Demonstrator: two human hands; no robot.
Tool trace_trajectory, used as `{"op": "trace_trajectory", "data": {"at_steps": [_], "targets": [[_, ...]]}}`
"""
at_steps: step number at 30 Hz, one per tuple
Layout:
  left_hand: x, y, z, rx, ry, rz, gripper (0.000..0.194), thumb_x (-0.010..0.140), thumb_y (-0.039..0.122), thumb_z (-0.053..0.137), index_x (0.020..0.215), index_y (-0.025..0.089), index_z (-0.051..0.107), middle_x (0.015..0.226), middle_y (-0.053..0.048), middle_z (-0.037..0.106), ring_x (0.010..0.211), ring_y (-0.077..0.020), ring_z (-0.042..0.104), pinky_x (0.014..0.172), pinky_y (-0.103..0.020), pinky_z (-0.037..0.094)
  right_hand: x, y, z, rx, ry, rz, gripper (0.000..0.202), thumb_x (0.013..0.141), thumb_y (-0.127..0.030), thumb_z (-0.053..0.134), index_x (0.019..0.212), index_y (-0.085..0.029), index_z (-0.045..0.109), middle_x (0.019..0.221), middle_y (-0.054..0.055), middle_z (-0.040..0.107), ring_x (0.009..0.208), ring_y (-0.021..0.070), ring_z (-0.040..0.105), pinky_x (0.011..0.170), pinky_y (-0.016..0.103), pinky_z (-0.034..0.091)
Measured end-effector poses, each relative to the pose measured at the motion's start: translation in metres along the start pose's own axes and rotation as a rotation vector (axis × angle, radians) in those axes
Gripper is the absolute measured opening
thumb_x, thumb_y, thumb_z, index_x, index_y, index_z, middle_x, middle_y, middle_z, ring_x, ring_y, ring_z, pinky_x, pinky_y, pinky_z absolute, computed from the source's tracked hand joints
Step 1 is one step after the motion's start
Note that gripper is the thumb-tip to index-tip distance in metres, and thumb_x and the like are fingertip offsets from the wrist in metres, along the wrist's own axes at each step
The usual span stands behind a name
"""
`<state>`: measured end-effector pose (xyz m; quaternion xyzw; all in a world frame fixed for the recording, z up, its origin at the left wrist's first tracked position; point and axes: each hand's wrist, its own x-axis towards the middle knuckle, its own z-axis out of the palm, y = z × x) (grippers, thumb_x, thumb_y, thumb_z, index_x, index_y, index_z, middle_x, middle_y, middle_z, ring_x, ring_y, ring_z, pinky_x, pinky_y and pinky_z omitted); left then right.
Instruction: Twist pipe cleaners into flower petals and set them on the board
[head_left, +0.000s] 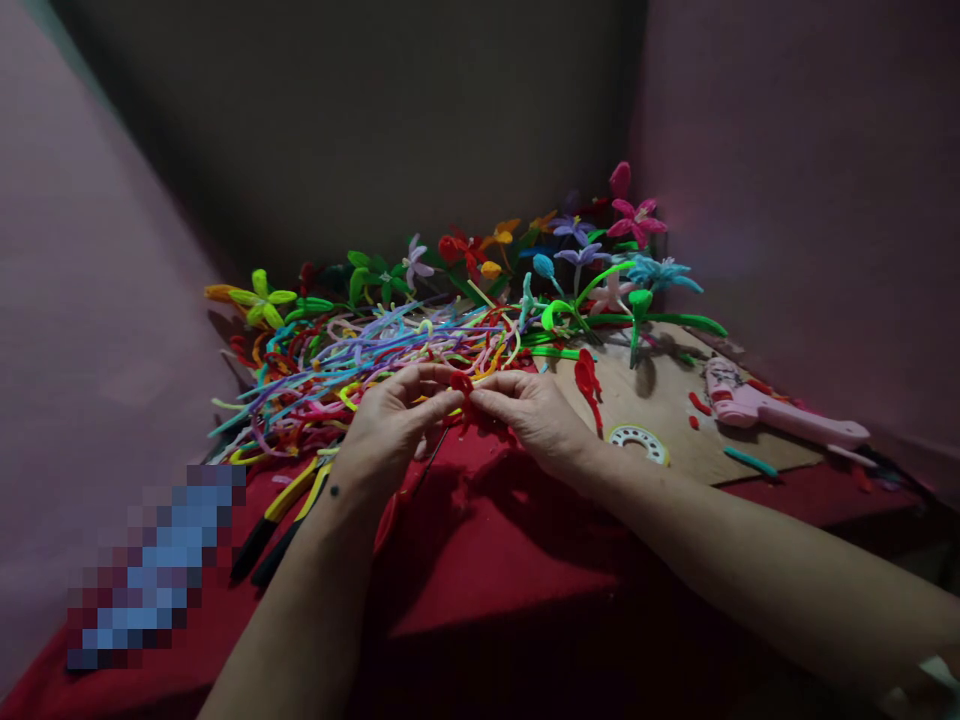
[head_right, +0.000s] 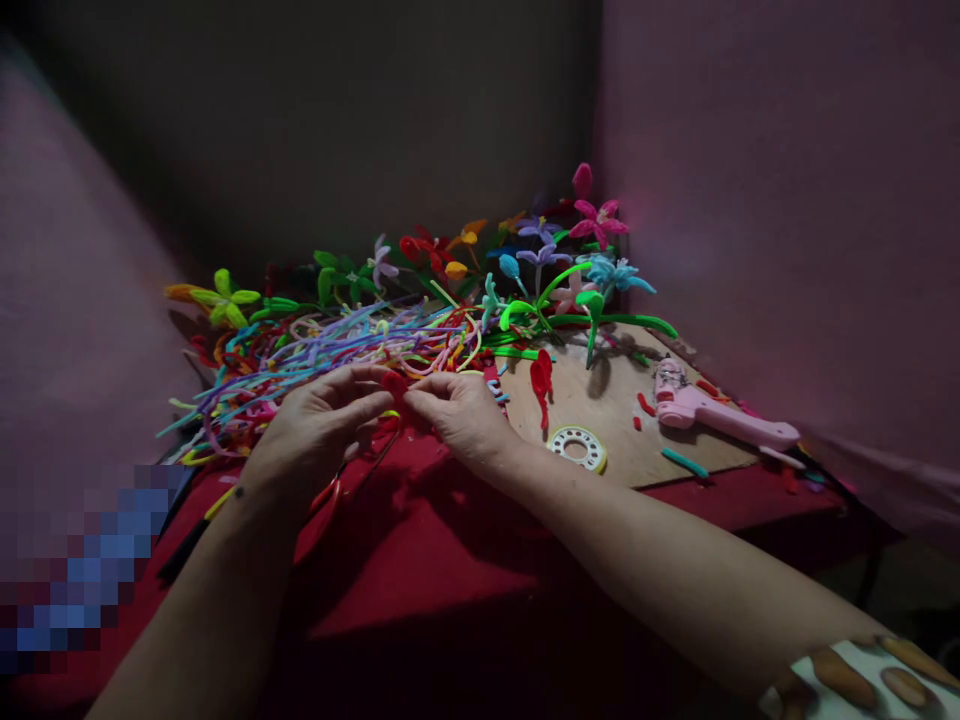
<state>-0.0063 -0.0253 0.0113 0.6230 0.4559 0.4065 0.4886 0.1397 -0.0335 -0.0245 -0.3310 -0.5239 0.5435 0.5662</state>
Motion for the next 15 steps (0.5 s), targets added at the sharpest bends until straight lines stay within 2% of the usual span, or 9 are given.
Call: {"op": "trace_trajectory", "data": {"at_steps": [4,9,12,15], "targets": [[-0.0001,-0.0008,-0.0014,-0.060,0.008,-0.001,0.023,0.067,0.033,0.065,0.082,0.015,0.061,0.049,0.005,0.047,0.038,-0.0048,0.035,0.037,-0.018,0.025,-0.0036,-0.0047,0.0021,0.006,-0.133,0.079,0.019,0.071,-0.026,0.059,0.056,-0.014,0.057,0.051,-0.004,0.049,0.047,0.0057,0.038,0.047,0.022,0.027],[-0.0011,-0.0030,0.0012,-0.007,0.023,0.038,0.019,0.072,0.034,0.060,0.074,0.016,0.057,0.045,0.006,0.043,0.038,-0.0057,0.033,0.038,-0.019,0.025,-0.0049,-0.0072,0.0027,-0.054,-0.157,0.149,0.026,0.067,-0.031,0.064,0.049,-0.014,0.055,0.046,-0.004,0.046,0.045,0.0056,0.036,0.046,0.023,0.025],[-0.0010,-0.0044,0.0018,0.202,0.069,0.120,0.015,0.073,0.031,0.057,0.071,0.016,0.056,0.050,0.005,0.046,0.043,-0.0067,0.036,0.042,-0.020,0.029,-0.0042,-0.0039,0.0021,-0.121,-0.152,0.159,0.025,0.068,-0.029,0.061,0.049,-0.014,0.056,0.043,-0.004,0.045,0.042,0.0051,0.034,0.044,0.023,0.022],[-0.0001,-0.0058,0.0009,0.526,0.133,0.284,0.013,0.075,0.027,0.053,0.070,0.016,0.059,0.063,0.002,0.054,0.057,-0.0096,0.046,0.054,-0.020,0.036,-0.0041,-0.0009,0.0020,-0.178,-0.159,0.146,0.025,0.071,-0.026,0.057,0.050,-0.014,0.055,0.044,-0.004,0.045,0.042,0.0049,0.034,0.045,0.023,0.024]]}}
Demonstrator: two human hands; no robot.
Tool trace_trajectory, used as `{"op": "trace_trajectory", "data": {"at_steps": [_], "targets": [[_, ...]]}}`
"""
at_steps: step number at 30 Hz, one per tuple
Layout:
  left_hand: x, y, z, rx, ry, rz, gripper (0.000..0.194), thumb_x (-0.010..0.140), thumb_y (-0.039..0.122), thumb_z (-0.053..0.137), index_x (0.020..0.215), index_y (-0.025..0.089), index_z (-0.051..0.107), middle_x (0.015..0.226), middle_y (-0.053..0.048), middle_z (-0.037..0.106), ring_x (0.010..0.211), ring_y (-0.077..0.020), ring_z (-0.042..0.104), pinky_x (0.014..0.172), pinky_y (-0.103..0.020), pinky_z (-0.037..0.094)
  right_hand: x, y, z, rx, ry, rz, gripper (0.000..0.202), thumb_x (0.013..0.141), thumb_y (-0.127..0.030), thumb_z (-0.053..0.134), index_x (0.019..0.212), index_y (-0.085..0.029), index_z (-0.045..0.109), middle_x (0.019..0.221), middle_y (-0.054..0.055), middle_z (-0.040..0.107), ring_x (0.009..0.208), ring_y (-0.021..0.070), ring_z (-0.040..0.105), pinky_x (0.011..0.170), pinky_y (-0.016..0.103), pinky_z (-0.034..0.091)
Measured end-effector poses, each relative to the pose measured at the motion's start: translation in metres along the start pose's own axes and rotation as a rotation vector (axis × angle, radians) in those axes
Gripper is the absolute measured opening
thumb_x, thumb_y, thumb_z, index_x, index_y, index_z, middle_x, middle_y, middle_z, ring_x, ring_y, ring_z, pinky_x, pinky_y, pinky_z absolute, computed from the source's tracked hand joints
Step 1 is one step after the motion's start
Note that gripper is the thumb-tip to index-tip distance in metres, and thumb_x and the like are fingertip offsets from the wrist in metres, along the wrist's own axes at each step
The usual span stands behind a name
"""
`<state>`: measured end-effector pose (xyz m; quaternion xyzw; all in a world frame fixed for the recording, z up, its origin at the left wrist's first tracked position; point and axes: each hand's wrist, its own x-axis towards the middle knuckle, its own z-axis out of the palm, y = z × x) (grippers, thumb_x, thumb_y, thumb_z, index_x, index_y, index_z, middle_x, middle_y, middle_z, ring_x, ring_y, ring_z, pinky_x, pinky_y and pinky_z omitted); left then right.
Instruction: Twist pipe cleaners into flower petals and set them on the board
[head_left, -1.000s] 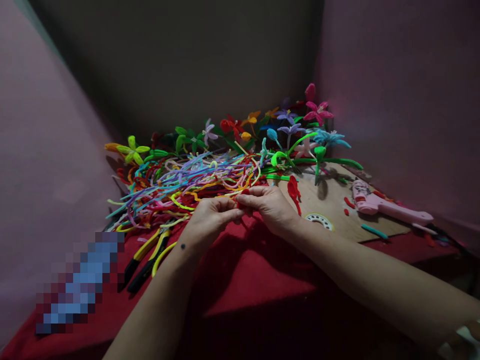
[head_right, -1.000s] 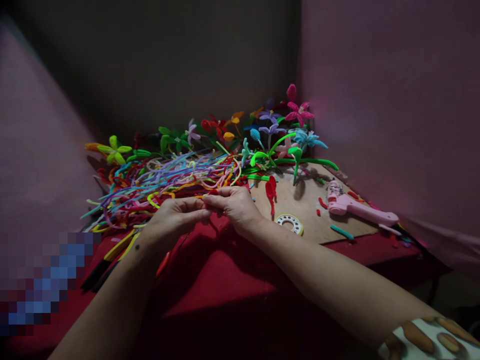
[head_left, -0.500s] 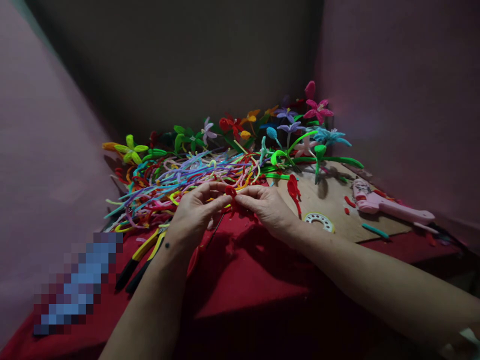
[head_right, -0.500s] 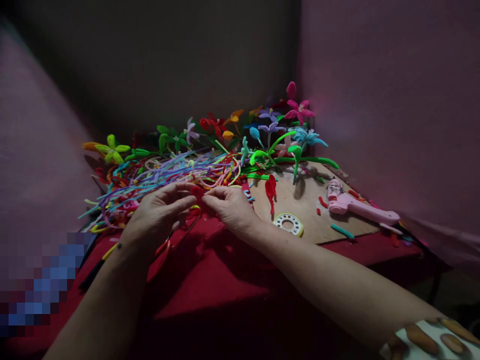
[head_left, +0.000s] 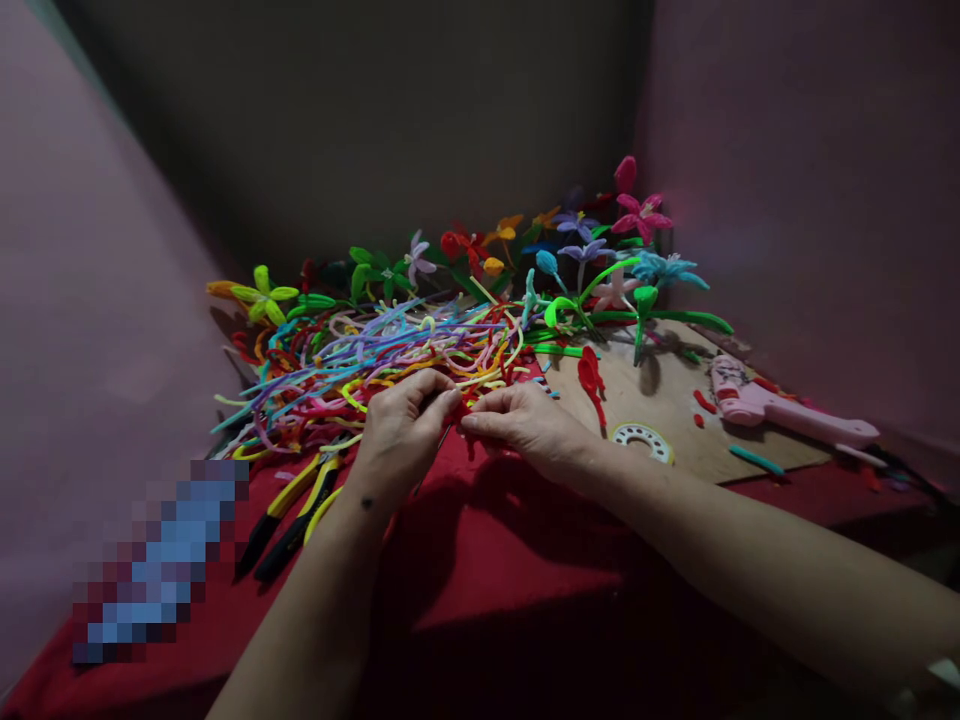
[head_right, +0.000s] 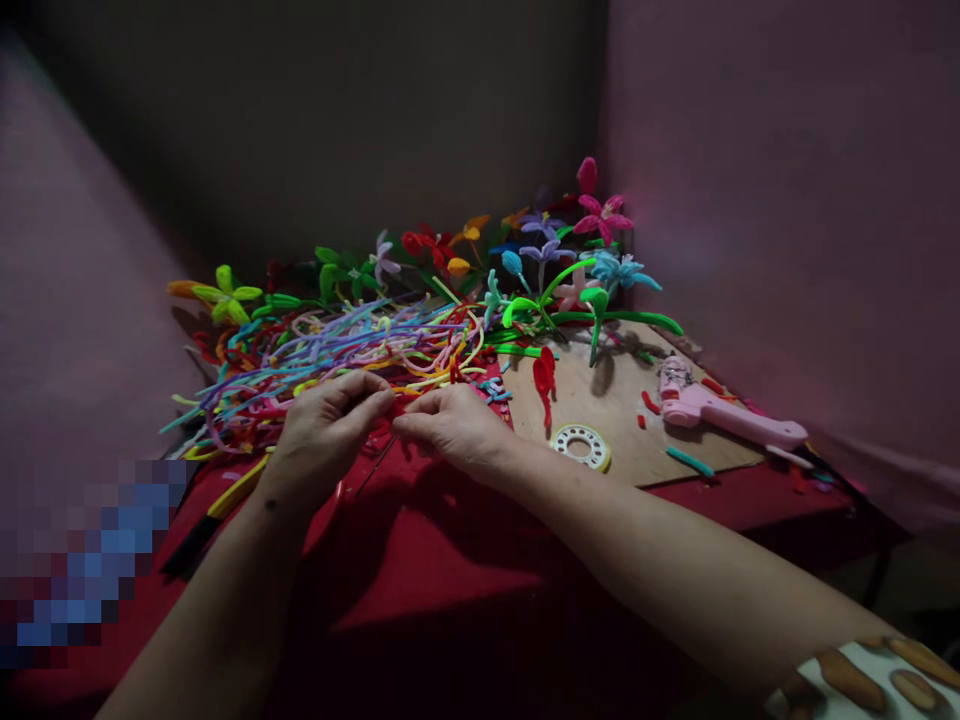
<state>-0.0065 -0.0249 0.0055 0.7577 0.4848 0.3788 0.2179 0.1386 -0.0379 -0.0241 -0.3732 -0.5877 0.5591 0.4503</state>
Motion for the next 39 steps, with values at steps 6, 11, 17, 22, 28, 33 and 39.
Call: {"op": "trace_trajectory", "data": {"at_steps": [6,11,17,22,28,33,39], "targets": [[0.002,0.001,-0.004,-0.023,-0.068,-0.072,0.014,0.074,0.029,0.054,0.068,0.016,0.057,0.057,0.003,0.049,0.050,-0.0083,0.041,0.046,-0.020,0.031,-0.001,-0.001,0.000,-0.078,-0.011,0.012,0.025,0.071,-0.026,0.057,0.049,-0.015,0.052,0.046,-0.004,0.045,0.042,0.0052,0.032,0.046,0.023,0.024],[0.001,0.000,-0.006,-0.562,-0.275,-0.280,0.020,0.075,0.036,0.057,0.082,0.017,0.057,0.050,0.006,0.043,0.038,-0.0046,0.031,0.037,-0.018,0.022,0.000,-0.001,-0.002,-0.019,-0.023,-0.027,0.025,0.071,-0.025,0.056,0.048,-0.015,0.050,0.046,-0.004,0.046,0.043,0.0053,0.034,0.048,0.023,0.026],[0.001,0.000,-0.005,-0.476,-0.222,-0.266,0.023,0.074,0.037,0.060,0.069,0.015,0.059,0.041,0.004,0.046,0.034,-0.0048,0.035,0.035,-0.017,0.022,-0.001,-0.003,-0.002,0.048,-0.042,0.030,0.024,0.069,-0.024,0.057,0.049,-0.014,0.047,0.044,-0.005,0.043,0.041,0.0042,0.033,0.046,0.022,0.024],[0.001,0.004,0.004,-0.382,-0.060,-0.258,0.018,0.072,0.029,0.059,0.061,0.014,0.056,0.038,0.005,0.044,0.032,-0.0039,0.032,0.033,-0.016,0.021,-0.002,-0.005,-0.002,-0.081,-0.037,0.038,0.024,0.072,-0.024,0.055,0.050,-0.014,0.048,0.044,-0.005,0.042,0.042,0.0046,0.033,0.045,0.022,0.024],[0.000,0.004,0.006,-0.383,-0.062,-0.246,0.017,0.072,0.029,0.059,0.065,0.014,0.058,0.041,0.006,0.043,0.035,-0.0037,0.033,0.035,-0.016,0.023,-0.001,-0.002,-0.002,-0.226,0.072,-0.044,0.022,0.071,-0.022,0.055,0.051,-0.013,0.050,0.044,-0.006,0.038,0.043,0.0042,0.029,0.045,0.022,0.022],[0.001,-0.001,0.007,-0.407,-0.147,-0.266,0.019,0.067,0.027,0.064,0.056,0.013,0.056,0.042,0.004,0.046,0.038,-0.0044,0.036,0.038,-0.018,0.025,0.002,0.002,-0.001,-0.201,0.102,-0.023,0.025,0.072,-0.022,0.054,0.049,-0.013,0.049,0.042,-0.007,0.037,0.041,0.0038,0.027,0.043,0.022,0.020],[0.001,-0.002,0.015,-0.256,0.023,-0.187,0.015,0.066,0.025,0.064,0.059,0.013,0.059,0.044,0.005,0.047,0.042,-0.0050,0.038,0.040,-0.017,0.027,0.005,0.005,-0.001,-0.142,0.090,0.063,0.023,0.071,-0.021,0.054,0.049,-0.014,0.048,0.041,-0.005,0.041,0.037,0.0042,0.032,0.041,0.021,0.022]]}}
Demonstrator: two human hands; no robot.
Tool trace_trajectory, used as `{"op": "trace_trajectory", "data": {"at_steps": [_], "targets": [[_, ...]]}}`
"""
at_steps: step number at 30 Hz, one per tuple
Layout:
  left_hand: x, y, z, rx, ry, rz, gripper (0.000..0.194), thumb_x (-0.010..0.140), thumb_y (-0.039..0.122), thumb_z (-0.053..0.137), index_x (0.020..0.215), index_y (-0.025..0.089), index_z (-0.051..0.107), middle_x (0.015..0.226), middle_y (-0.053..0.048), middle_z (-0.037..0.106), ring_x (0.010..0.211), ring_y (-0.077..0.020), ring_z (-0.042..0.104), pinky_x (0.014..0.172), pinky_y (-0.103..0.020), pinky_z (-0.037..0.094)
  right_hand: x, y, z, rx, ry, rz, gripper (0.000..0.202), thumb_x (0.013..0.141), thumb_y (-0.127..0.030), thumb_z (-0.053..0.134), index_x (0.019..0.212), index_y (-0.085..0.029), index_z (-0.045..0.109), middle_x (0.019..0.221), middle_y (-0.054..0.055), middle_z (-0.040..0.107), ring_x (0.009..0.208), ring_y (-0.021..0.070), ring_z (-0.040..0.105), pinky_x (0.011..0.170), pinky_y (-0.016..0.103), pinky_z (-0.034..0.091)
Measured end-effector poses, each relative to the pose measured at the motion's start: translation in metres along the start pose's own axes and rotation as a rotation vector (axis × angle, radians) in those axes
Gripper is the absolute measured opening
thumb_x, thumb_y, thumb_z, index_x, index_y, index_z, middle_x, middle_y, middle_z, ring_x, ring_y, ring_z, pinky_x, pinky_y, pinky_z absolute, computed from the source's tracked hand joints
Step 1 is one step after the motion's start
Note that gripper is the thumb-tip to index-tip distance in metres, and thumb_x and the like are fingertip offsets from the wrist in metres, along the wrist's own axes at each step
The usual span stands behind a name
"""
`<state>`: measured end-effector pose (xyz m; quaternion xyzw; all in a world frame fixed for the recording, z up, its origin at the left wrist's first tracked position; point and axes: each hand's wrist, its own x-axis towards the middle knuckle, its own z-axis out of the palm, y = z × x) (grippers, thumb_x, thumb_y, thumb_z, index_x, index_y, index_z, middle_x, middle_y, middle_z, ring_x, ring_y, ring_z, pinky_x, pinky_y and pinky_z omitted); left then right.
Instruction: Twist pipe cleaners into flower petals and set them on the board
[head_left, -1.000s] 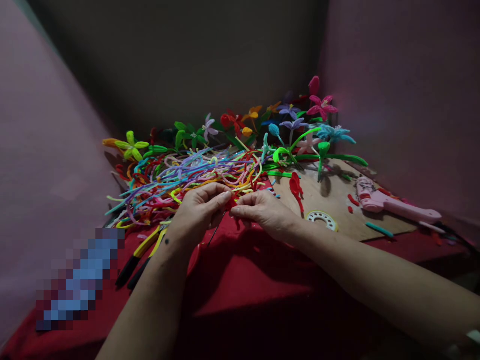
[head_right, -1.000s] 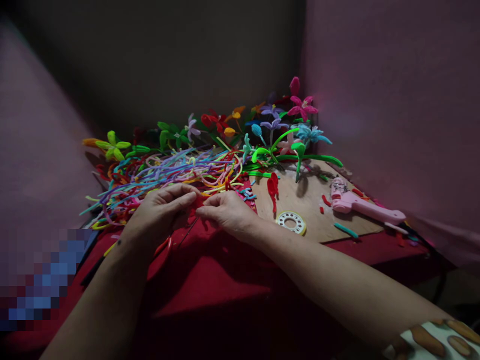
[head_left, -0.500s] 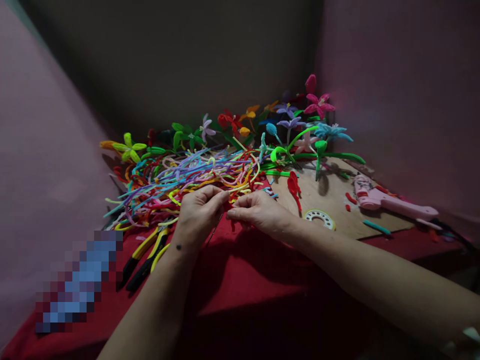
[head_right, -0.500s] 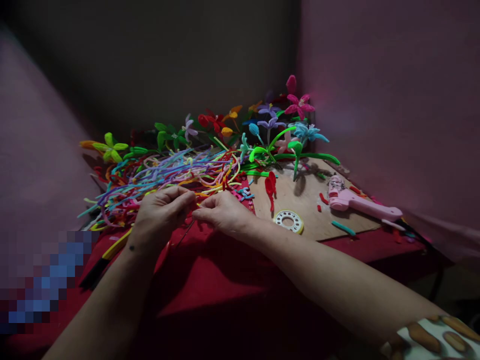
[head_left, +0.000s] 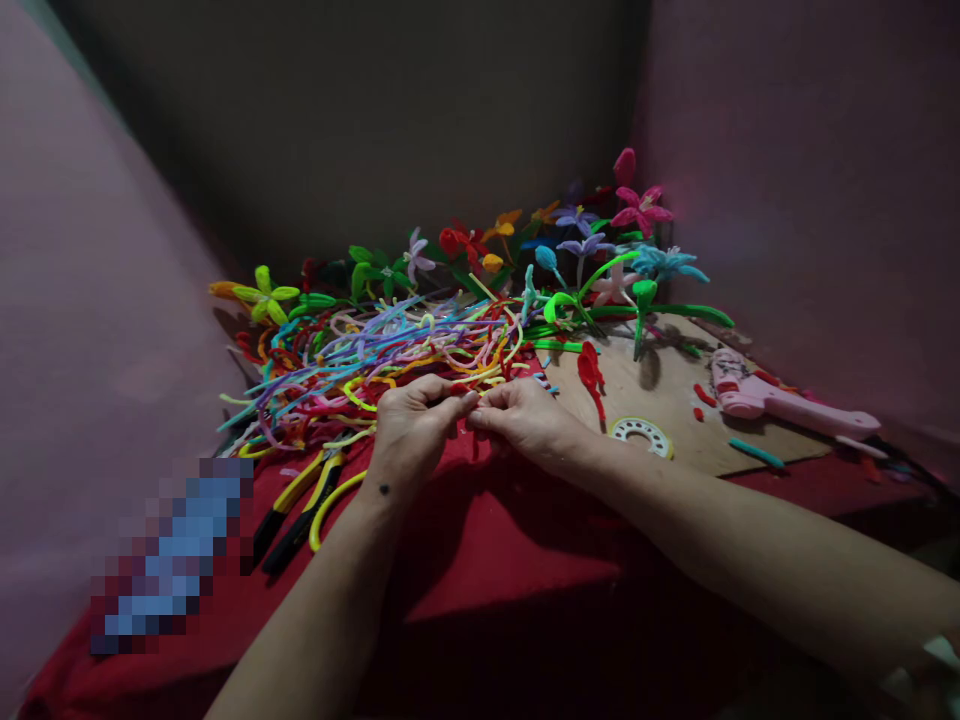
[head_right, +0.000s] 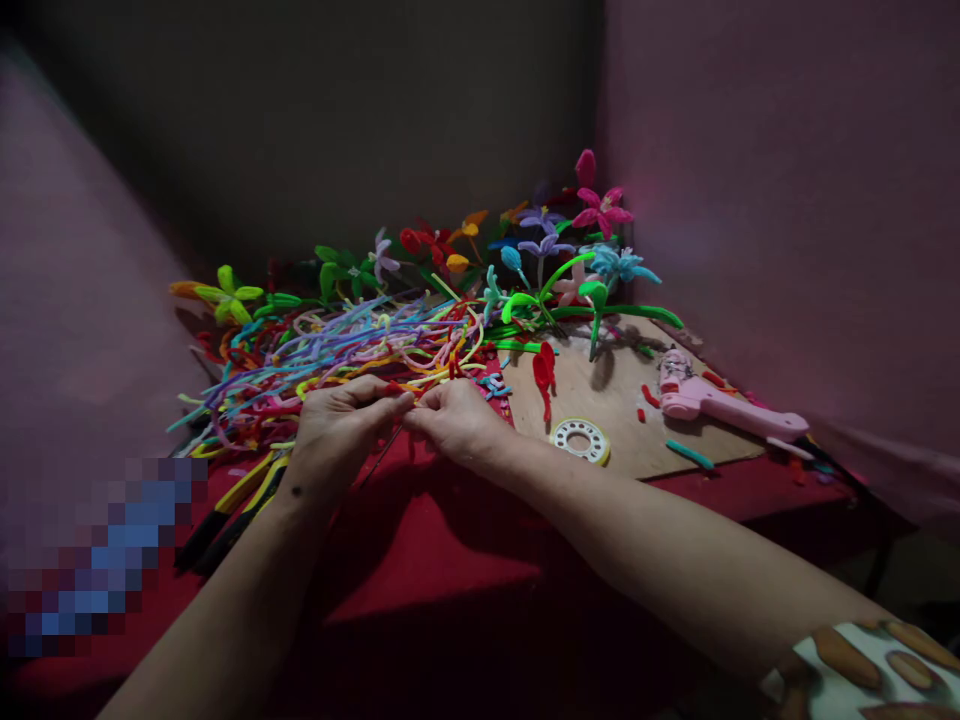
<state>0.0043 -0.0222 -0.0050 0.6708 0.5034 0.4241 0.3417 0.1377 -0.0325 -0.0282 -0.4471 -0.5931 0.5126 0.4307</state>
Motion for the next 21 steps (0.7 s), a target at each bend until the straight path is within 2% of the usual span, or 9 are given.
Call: {"op": "trace_trajectory", "data": {"at_steps": [3,8,10,12,14,16,21], "targets": [[-0.001,0.001,0.000,-0.031,-0.069,-0.032,0.024,0.070,0.028,0.061,0.052,0.013,0.053,0.042,0.005,0.044,0.040,-0.0045,0.035,0.039,-0.018,0.026,0.000,0.001,0.000,0.096,-0.069,0.001,0.019,0.069,-0.021,0.054,0.052,-0.013,0.052,0.043,-0.003,0.047,0.039,0.0060,0.039,0.042,0.021,0.027],[0.000,0.001,0.002,0.015,0.032,0.007,0.020,0.069,0.030,0.062,0.059,0.013,0.057,0.046,0.004,0.046,0.043,-0.0048,0.038,0.040,-0.017,0.028,0.002,0.005,-0.002,0.192,-0.039,0.007,0.018,0.065,-0.020,0.057,0.050,-0.013,0.051,0.041,-0.004,0.044,0.037,0.0051,0.035,0.040,0.021,0.023],[0.000,0.003,0.000,-0.028,-0.050,-0.059,0.020,0.069,0.034,0.061,0.070,0.014,0.060,0.048,0.005,0.048,0.041,-0.0052,0.038,0.039,-0.018,0.027,0.004,0.005,-0.004,0.250,-0.022,0.008,0.019,0.065,-0.021,0.058,0.049,-0.014,0.050,0.042,-0.004,0.044,0.037,0.0051,0.035,0.041,0.022,0.023],[0.001,0.004,-0.002,-0.062,-0.203,-0.164,0.024,0.068,0.036,0.062,0.078,0.014,0.060,0.049,0.005,0.048,0.037,-0.0051,0.036,0.036,-0.018,0.024,0.005,0.006,-0.007,0.299,0.002,0.002,0.020,0.066,-0.024,0.058,0.050,-0.014,0.050,0.043,-0.004,0.045,0.039,0.0055,0.036,0.042,0.022,0.024],[0.002,0.004,-0.005,-0.027,-0.320,-0.209,0.023,0.066,0.035,0.063,0.073,0.014,0.059,0.046,0.006,0.046,0.036,-0.0045,0.033,0.036,-0.018,0.022,0.007,0.007,-0.008,0.316,0.030,-0.004,0.021,0.066,-0.026,0.059,0.052,-0.014,0.050,0.044,-0.004,0.045,0.041,0.0058,0.036,0.043,0.022,0.024],[0.003,0.003,-0.006,0.043,-0.342,-0.161,0.022,0.067,0.034,0.061,0.062,0.013,0.056,0.045,0.006,0.043,0.037,-0.0042,0.031,0.037,-0.018,0.022,0.008,0.008,-0.008,0.303,0.055,-0.017,0.020,0.066,-0.027,0.059,0.053,-0.014,0.049,0.046,-0.004,0.045,0.042,0.0060,0.036,0.044,0.022,0.024],[0.003,-0.006,-0.001,0.222,-0.223,0.098,0.020,0.070,0.031,0.055,0.059,0.014,0.055,0.052,0.003,0.047,0.048,-0.0073,0.039,0.046,-0.019,0.029,0.007,0.007,-0.007,0.084,0.177,-0.140,0.016,0.066,-0.024,0.055,0.055,-0.014,0.050,0.052,-0.005,0.041,0.050,0.0066,0.032,0.049,0.023,0.024]]}}
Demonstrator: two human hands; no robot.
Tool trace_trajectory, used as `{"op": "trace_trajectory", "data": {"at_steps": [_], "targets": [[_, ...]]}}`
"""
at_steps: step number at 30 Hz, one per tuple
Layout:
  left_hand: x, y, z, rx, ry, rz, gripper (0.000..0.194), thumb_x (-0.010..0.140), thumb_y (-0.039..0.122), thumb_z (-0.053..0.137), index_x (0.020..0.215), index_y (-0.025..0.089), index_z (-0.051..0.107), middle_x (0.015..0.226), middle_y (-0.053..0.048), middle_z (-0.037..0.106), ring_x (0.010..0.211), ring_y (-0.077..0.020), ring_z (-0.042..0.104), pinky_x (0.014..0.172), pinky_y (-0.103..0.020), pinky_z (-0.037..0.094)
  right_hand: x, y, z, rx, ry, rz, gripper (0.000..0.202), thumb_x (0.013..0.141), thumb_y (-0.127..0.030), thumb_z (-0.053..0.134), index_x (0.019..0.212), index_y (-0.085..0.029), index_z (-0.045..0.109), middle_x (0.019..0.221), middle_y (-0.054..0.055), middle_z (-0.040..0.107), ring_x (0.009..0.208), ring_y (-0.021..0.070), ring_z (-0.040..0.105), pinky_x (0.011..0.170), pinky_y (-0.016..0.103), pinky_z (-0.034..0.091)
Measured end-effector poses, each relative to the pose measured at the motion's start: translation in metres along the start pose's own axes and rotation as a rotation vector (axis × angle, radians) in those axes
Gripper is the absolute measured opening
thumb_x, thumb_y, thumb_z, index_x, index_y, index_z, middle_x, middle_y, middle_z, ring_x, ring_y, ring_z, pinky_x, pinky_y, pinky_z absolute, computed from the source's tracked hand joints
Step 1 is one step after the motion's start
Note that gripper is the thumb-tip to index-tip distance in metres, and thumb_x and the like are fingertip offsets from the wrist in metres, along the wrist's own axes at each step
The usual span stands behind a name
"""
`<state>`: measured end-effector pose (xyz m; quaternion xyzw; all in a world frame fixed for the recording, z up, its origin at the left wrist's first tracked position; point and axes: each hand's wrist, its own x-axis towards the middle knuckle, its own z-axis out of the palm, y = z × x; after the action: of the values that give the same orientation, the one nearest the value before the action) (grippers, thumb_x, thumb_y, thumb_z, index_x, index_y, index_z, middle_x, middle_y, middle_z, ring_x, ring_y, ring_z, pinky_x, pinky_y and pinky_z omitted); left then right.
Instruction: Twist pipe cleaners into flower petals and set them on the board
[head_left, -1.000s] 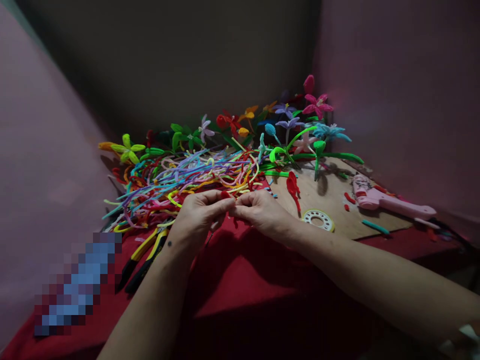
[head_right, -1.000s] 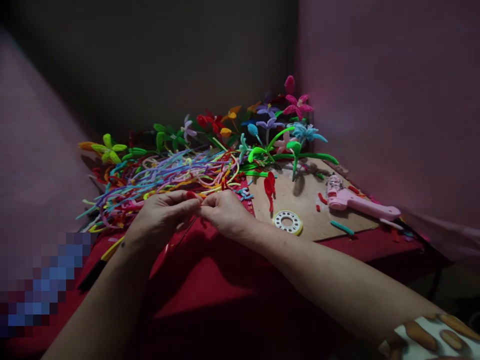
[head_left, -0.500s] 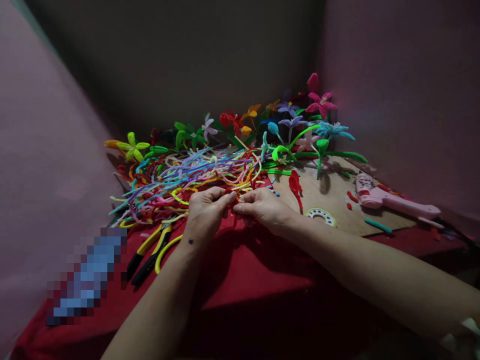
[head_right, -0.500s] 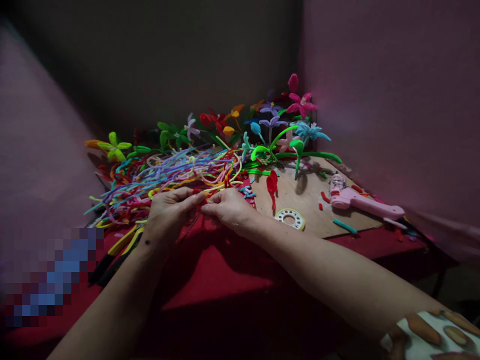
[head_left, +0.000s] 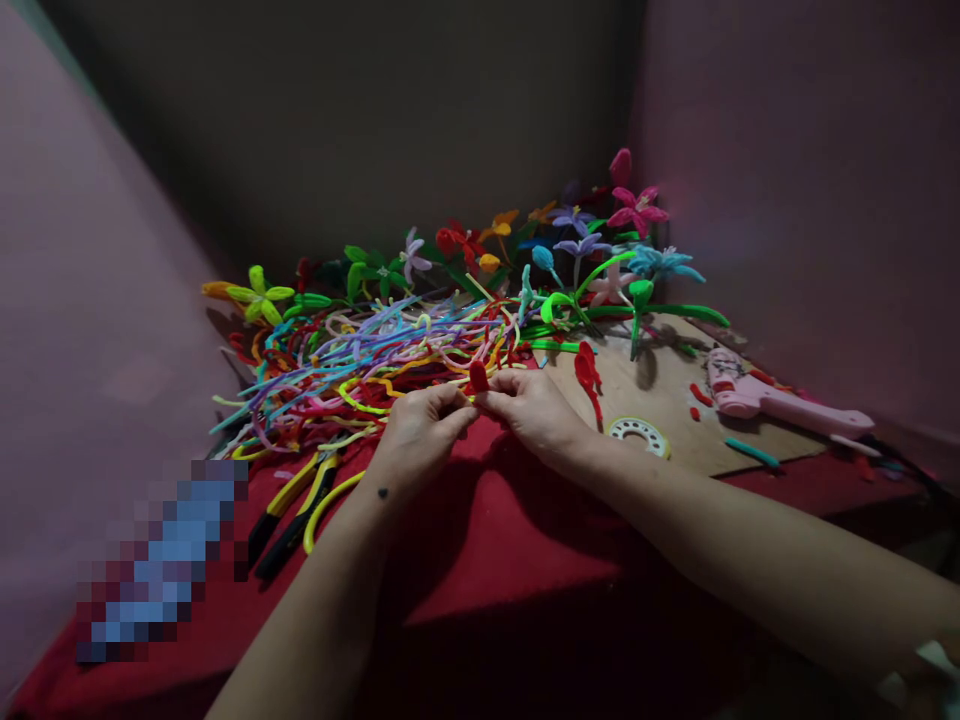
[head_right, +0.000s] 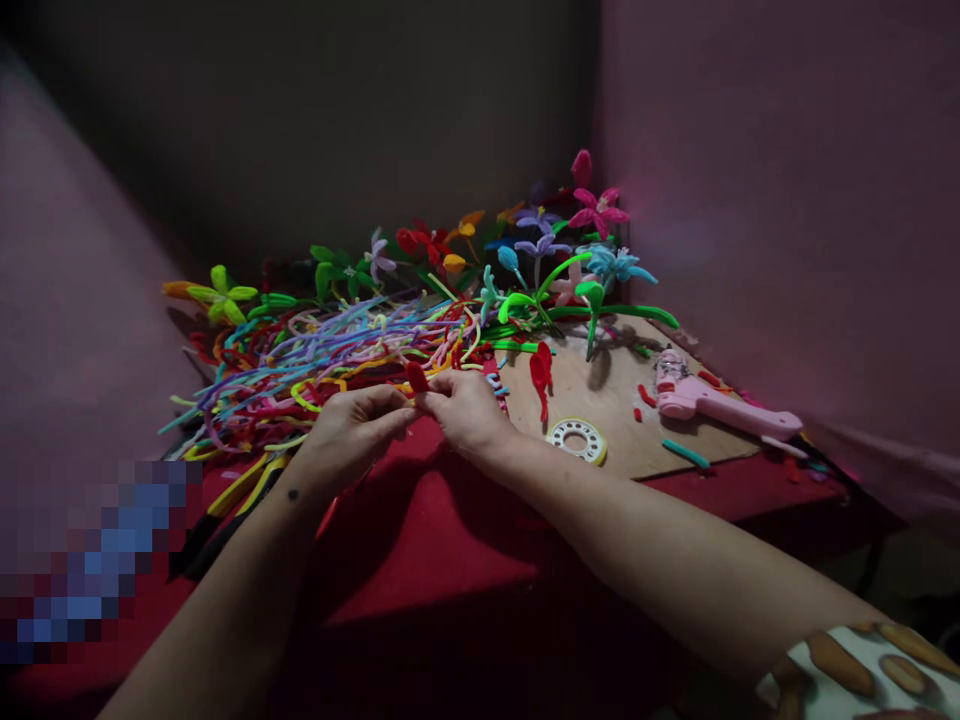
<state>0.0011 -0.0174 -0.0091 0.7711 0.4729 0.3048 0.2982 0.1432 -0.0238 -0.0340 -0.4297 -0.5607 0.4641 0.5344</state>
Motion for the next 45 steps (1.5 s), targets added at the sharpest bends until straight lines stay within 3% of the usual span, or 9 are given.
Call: {"op": "trace_trajectory", "data": {"at_steps": [7,15,21,24,28,33,38,42,45], "targets": [[-0.005,0.004,0.005,0.164,0.156,0.118,0.017,0.072,0.030,0.055,0.067,0.016,0.061,0.061,0.000,0.057,0.058,-0.0110,0.047,0.056,-0.021,0.036,0.000,-0.001,-0.001,-0.079,0.068,-0.017,0.021,0.067,-0.026,0.054,0.051,-0.015,0.045,0.051,-0.005,0.037,0.051,0.0067,0.029,0.050,0.024,0.022],[0.000,0.009,-0.006,-0.263,0.083,-0.093,0.025,0.068,0.035,0.064,0.081,0.014,0.067,0.070,-0.001,0.065,0.055,-0.0096,0.051,0.052,-0.020,0.037,-0.005,-0.002,0.003,-0.025,-0.051,0.100,0.030,0.067,-0.034,0.057,0.050,-0.016,0.041,0.044,-0.007,0.032,0.043,0.0042,0.022,0.045,0.024,0.014],[-0.002,0.007,-0.003,-0.364,0.115,-0.133,0.013,0.065,0.024,0.064,0.068,0.012,0.067,0.062,0.000,0.062,0.055,-0.0096,0.051,0.054,-0.020,0.039,-0.007,-0.004,0.004,0.015,-0.144,0.136,0.032,0.064,-0.033,0.060,0.045,-0.016,0.039,0.042,-0.008,0.030,0.042,0.0041,0.020,0.046,0.025,0.012],[-0.005,0.006,0.004,-0.291,0.242,-0.048,0.011,0.068,0.024,0.062,0.067,0.014,0.066,0.063,0.000,0.061,0.059,-0.0111,0.052,0.057,-0.022,0.041,-0.006,-0.002,0.004,0.062,-0.130,0.127,0.029,0.062,-0.029,0.060,0.045,-0.016,0.040,0.042,-0.007,0.031,0.042,0.0045,0.021,0.046,0.026,0.013],[-0.005,0.004,0.013,-0.028,0.425,0.226,0.010,0.072,0.022,0.058,0.067,0.017,0.064,0.070,-0.001,0.059,0.067,-0.0120,0.053,0.065,-0.022,0.042,-0.006,-0.003,0.005,0.154,-0.076,0.166,0.026,0.057,-0.025,0.059,0.042,-0.017,0.039,0.039,-0.007,0.032,0.041,0.0050,0.024,0.045,0.025,0.015],[-0.002,0.003,0.013,-0.023,0.314,0.207,0.010,0.072,0.025,0.059,0.074,0.018,0.066,0.074,-0.001,0.060,0.070,-0.0128,0.056,0.064,-0.022,0.043,-0.008,-0.007,0.004,0.171,-0.052,0.245,0.017,0.053,-0.015,0.054,0.040,-0.016,0.043,0.037,-0.006,0.034,0.039,0.0052,0.026,0.044,0.026,0.015],[-0.001,0.005,0.010,0.007,0.418,0.278,0.011,0.073,0.025,0.058,0.069,0.019,0.066,0.074,-0.002,0.061,0.072,-0.0130,0.056,0.069,-0.022,0.043,-0.008,-0.008,0.006,0.200,-0.079,0.257,0.023,0.054,-0.015,0.058,0.038,-0.017,0.041,0.036,-0.005,0.035,0.039,0.0054,0.028,0.043,0.025,0.016],[0.004,-0.001,-0.001,-0.383,0.461,0.014,0.018,0.076,0.033,0.057,0.079,0.017,0.065,0.064,0.001,0.056,0.051,-0.0079,0.048,0.048,-0.020,0.039,-0.005,-0.008,0.004,0.407,-0.028,0.220,0.018,0.054,-0.020,0.067,0.048,-0.014,0.051,0.043,-0.005,0.043,0.041,0.0050,0.031,0.044,0.024,0.020],[0.006,-0.006,-0.005,-0.694,0.214,-0.230,0.020,0.066,0.025,0.068,0.081,0.014,0.063,0.060,0.002,0.053,0.043,-0.0038,0.041,0.039,-0.017,0.032,-0.003,-0.009,0.003,0.529,0.058,0.195,0.019,0.051,-0.021,0.072,0.055,-0.013,0.055,0.048,-0.005,0.047,0.043,0.0046,0.033,0.045,0.023,0.022]]}}
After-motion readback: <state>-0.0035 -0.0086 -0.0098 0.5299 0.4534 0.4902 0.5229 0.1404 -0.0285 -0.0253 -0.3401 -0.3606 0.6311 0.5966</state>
